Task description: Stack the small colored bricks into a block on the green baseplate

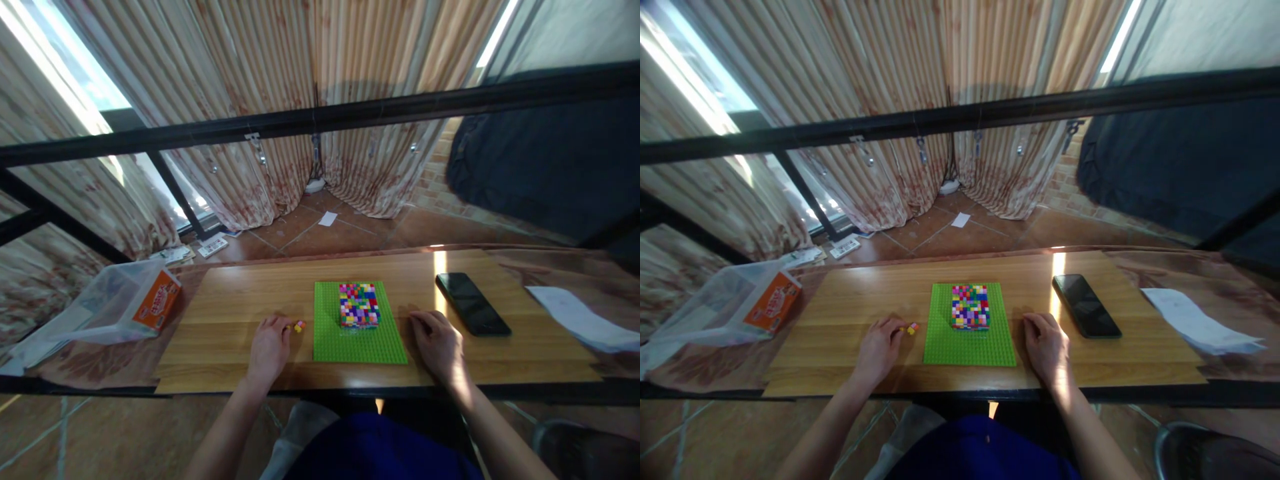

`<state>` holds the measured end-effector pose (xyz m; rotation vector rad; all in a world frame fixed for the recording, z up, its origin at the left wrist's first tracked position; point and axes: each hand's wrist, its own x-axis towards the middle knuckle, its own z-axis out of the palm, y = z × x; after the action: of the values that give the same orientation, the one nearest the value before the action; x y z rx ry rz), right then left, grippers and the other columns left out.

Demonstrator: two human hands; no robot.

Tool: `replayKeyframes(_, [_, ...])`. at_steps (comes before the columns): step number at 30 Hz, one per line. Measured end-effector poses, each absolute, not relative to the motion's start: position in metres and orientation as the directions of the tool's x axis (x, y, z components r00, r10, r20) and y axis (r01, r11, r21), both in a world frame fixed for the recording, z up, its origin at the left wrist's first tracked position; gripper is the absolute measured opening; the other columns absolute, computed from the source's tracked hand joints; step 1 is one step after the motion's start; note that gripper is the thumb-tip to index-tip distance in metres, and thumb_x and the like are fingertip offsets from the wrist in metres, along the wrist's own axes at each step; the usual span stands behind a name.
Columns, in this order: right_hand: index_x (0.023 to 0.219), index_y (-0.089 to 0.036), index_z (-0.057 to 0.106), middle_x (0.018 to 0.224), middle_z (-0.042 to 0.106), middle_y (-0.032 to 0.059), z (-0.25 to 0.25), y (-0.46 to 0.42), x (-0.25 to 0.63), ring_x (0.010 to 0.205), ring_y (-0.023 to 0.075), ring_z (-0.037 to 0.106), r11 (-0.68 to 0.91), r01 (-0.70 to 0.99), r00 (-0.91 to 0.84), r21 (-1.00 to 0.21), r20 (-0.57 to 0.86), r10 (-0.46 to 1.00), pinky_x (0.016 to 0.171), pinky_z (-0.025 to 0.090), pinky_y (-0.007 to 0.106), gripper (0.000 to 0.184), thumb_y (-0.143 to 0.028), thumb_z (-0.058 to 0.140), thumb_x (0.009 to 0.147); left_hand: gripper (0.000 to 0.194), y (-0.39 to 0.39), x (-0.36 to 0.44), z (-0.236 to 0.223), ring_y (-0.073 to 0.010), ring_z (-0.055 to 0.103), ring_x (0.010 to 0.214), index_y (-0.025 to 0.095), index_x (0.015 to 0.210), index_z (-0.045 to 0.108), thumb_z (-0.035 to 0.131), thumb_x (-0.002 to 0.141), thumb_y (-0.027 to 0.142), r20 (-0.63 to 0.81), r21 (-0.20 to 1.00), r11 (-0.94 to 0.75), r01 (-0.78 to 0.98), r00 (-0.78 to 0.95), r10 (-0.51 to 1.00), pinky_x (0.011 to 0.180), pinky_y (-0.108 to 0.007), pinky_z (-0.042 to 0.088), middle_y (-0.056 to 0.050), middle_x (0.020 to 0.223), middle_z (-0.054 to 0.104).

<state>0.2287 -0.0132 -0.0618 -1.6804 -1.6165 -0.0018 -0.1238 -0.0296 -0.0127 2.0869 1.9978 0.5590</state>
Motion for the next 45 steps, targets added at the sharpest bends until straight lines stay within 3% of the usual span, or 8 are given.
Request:
replayKeyframes(6, [0.086, -0.018, 0.073, 0.090, 0.071, 0.0085, -0.059, -0.014, 0.225, 0.076, 0.0191, 0.066, 0.119, 0.831, 0.203, -0.544, 0.495, 0.845, 0.069, 0.050, 0.029, 0.033, -0.038, 0.047, 0.092, 0.015, -0.022, -0.110, 0.001, -0.0170, 0.064, 0.079, 0.020, 0.089, 0.064, 0.050, 0.086, 0.015, 0.128, 0.549, -0.024, 0.836, -0.055, 0.990, 0.075, -0.030, 0.049, -0.004, 0.088, 0.067])
replayKeyframes(13, [0.087, -0.019, 0.073, 0.090, 0.071, 0.0075, -0.061, -0.014, 0.225, 0.076, 0.0186, 0.066, 0.091, 0.819, 0.229, -0.567, 0.468, 0.854, 0.069, 0.050, 0.029, 0.031, -0.036, 0.048, 0.092, 0.010, 0.009, -0.070, 0.020, -0.0153, 0.063, 0.079, 0.019, 0.087, 0.062, 0.053, 0.085, 0.015, 0.229, 0.661, -0.189, 0.726, 0.044, 0.972, 0.074, -0.027, 0.048, -0.002, 0.083, 0.067])
replayKeyframes(21, [0.087, -0.018, 0.073, 0.090, 0.071, 0.0070, -0.060, -0.014, 0.225, 0.077, 0.0178, 0.066, 0.101, 0.811, 0.222, -0.576, 0.462, 0.858, 0.069, 0.050, 0.027, 0.029, -0.034, 0.049, 0.091, 0.016, 0.034, -0.030, 0.029, -0.0165, 0.064, 0.087, 0.018, 0.088, 0.068, 0.053, 0.088, 0.012, 0.307, 0.588, -0.373, 0.718, 0.228, 0.924, 0.080, -0.029, 0.048, -0.004, 0.091, 0.069])
replayKeyframes(27, [0.087, -0.018, 0.073, 0.089, 0.071, 0.0075, -0.058, -0.014, 0.223, 0.077, 0.0184, 0.066, 0.098, 0.802, 0.232, -0.589, 0.459, 0.858, 0.070, 0.051, 0.028, 0.029, -0.034, 0.048, 0.091, 0.018, 0.039, -0.026, 0.026, -0.0178, 0.064, 0.084, 0.018, 0.088, 0.071, 0.054, 0.089, 0.014, 0.307, 0.505, -0.384, 0.773, 0.255, 0.917, 0.080, -0.030, 0.048, -0.005, 0.089, 0.069])
replayKeyframes(38, [0.088, -0.018, 0.072, 0.089, 0.070, 0.0071, -0.057, -0.014, 0.223, 0.078, 0.0179, 0.066, 0.104, 0.796, 0.228, -0.597, 0.454, 0.861, 0.071, 0.050, 0.028, 0.026, -0.033, 0.050, 0.091, 0.014, 0.039, -0.020, 0.023, -0.0175, 0.065, 0.080, 0.020, 0.088, 0.069, 0.058, 0.084, 0.012, 0.320, 0.550, -0.324, 0.770, 0.164, 0.933, 0.079, -0.032, 0.047, -0.003, 0.087, 0.072])
replayKeyframes(45, [0.088, -0.018, 0.072, 0.090, 0.070, 0.0072, -0.056, -0.014, 0.224, 0.079, 0.0183, 0.066, 0.110, 0.791, 0.222, -0.602, 0.450, 0.865, 0.072, 0.051, 0.028, 0.025, -0.030, 0.051, 0.091, 0.021, 0.038, -0.029, 0.015, -0.0187, 0.066, 0.084, 0.017, 0.099, 0.066, 0.057, 0.082, 0.011, 0.286, 0.721, -0.246, 0.648, 0.045, 0.957, 0.079, -0.033, 0.051, -0.006, 0.090, 0.071])
